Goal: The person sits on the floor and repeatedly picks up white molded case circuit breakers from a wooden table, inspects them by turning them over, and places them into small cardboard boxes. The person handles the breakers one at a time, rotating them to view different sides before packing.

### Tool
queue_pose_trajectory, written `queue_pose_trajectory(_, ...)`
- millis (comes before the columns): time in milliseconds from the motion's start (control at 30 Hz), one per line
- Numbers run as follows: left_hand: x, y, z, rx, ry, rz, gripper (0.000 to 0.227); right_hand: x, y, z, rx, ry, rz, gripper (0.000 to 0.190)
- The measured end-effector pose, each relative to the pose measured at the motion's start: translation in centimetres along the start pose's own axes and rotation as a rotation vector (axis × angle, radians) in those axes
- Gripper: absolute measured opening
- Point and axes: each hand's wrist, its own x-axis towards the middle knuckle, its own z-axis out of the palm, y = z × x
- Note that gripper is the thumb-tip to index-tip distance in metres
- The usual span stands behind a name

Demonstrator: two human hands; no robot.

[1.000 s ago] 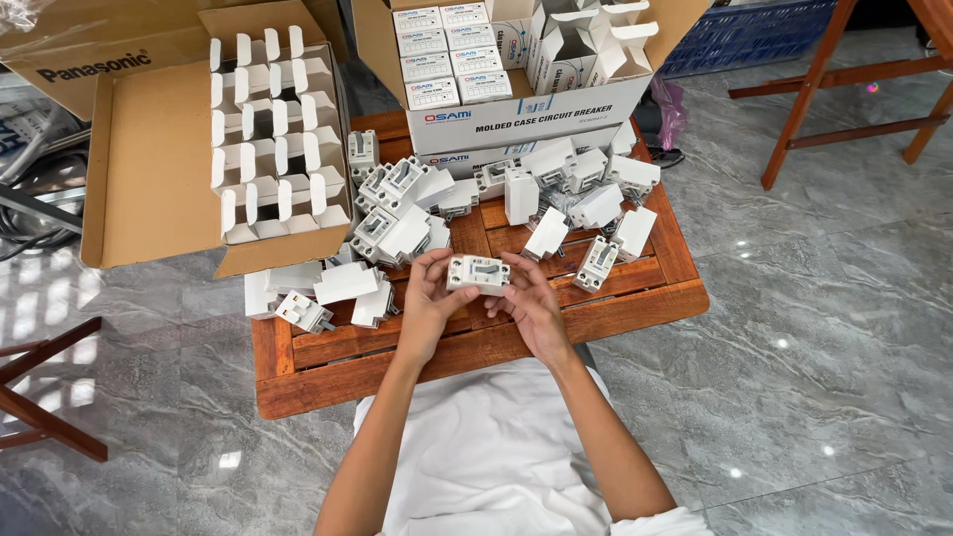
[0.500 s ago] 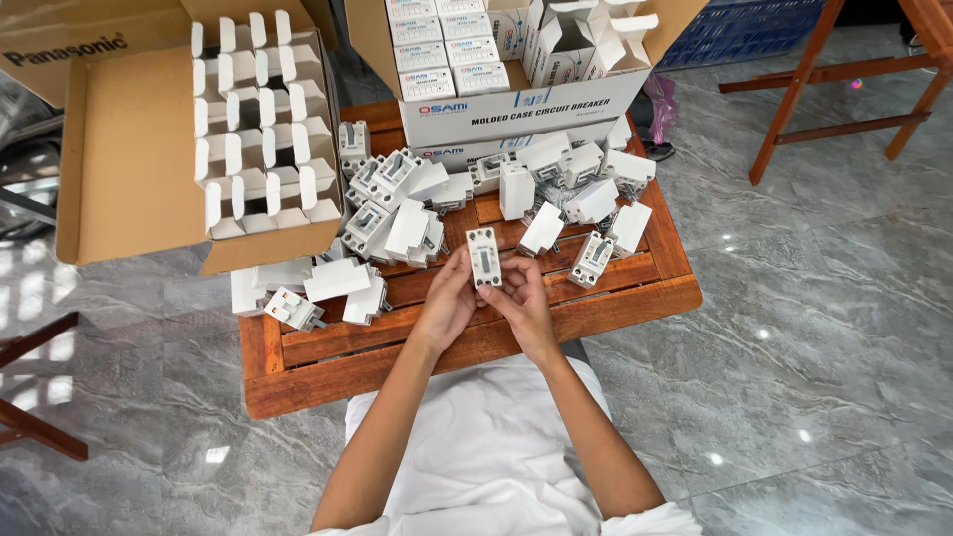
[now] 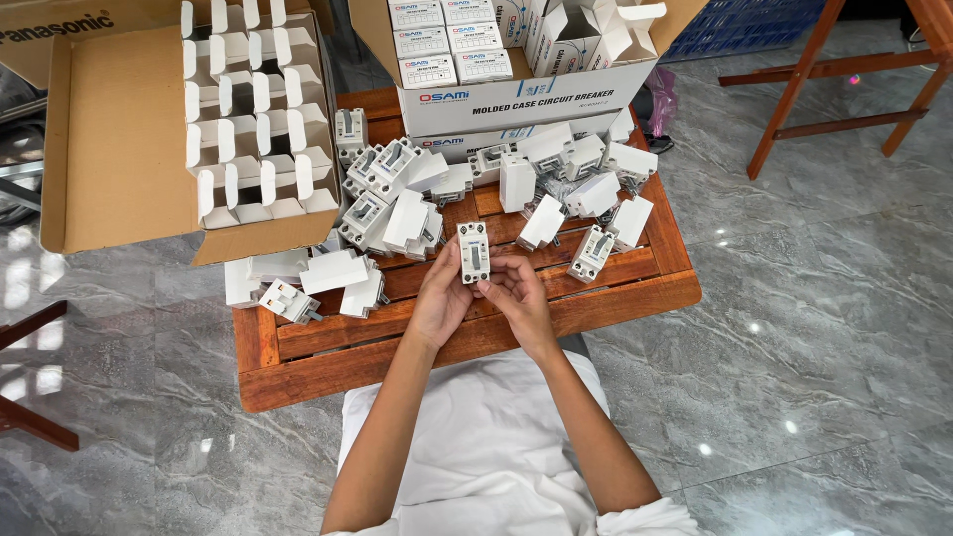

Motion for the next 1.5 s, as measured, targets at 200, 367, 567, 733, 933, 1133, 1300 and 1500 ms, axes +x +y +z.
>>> queue_pose_trajectory(200, -2.0, 2.4, 3.8, -0.059, -0.012, -0.041, 0.055, -0.1, 0.5, -0.1, -0.001, -0.011, 0.002, 0.036)
queue_pose_trajectory(367, -2.1, 2.5, 4.1, -0.053, -0.015, -0.020, 0.052, -0.2, 0.4, 0.0, -0.010, -0.024, -0.023, 0.034)
queue_pose_trajectory(567, -1.9, 2.1, 3.8, -0.058, -0.014, -0.015, 0.050, -0.4, 0.1, 0.2, -0.018, -0.025, -0.052, 0.034)
queue_pose_trajectory(733, -2.2, 2.6, 4.4, -0.056, -0.026, -0.015, 0.050, -0.4, -0.4, 0.4, -0.035, -0.030, -0.057, 0.036)
queue_pose_trajectory(933, -2.5, 2.9, 4.9, -0.069, -0.027, -0.010, 0.050, -0.5, -0.7, 0.4, -0.046, -0.032, -0.056, 0.037)
queue_pose_trajectory(1133, -2.5, 2.6, 5.0, -0.055, -0.043, 0.001, 0.044, -0.5, -0.6, 0.1, -0.052, -0.056, -0.076, 0.038)
queue_pose_trajectory(1300, -2.2, 2.4, 4.3, -0.062, -0.054, 0.004, 0.040, -0.5, -0.6, 0.0, -0.046, -0.059, -0.084, 0.038)
queue_pose_trajectory(1500, -2.6, 2.7, 4.9, -0.072, -0.035, -0.005, 0.033, -0.6, -0.5, -0.2, -0.035, -0.048, -0.086, 0.035)
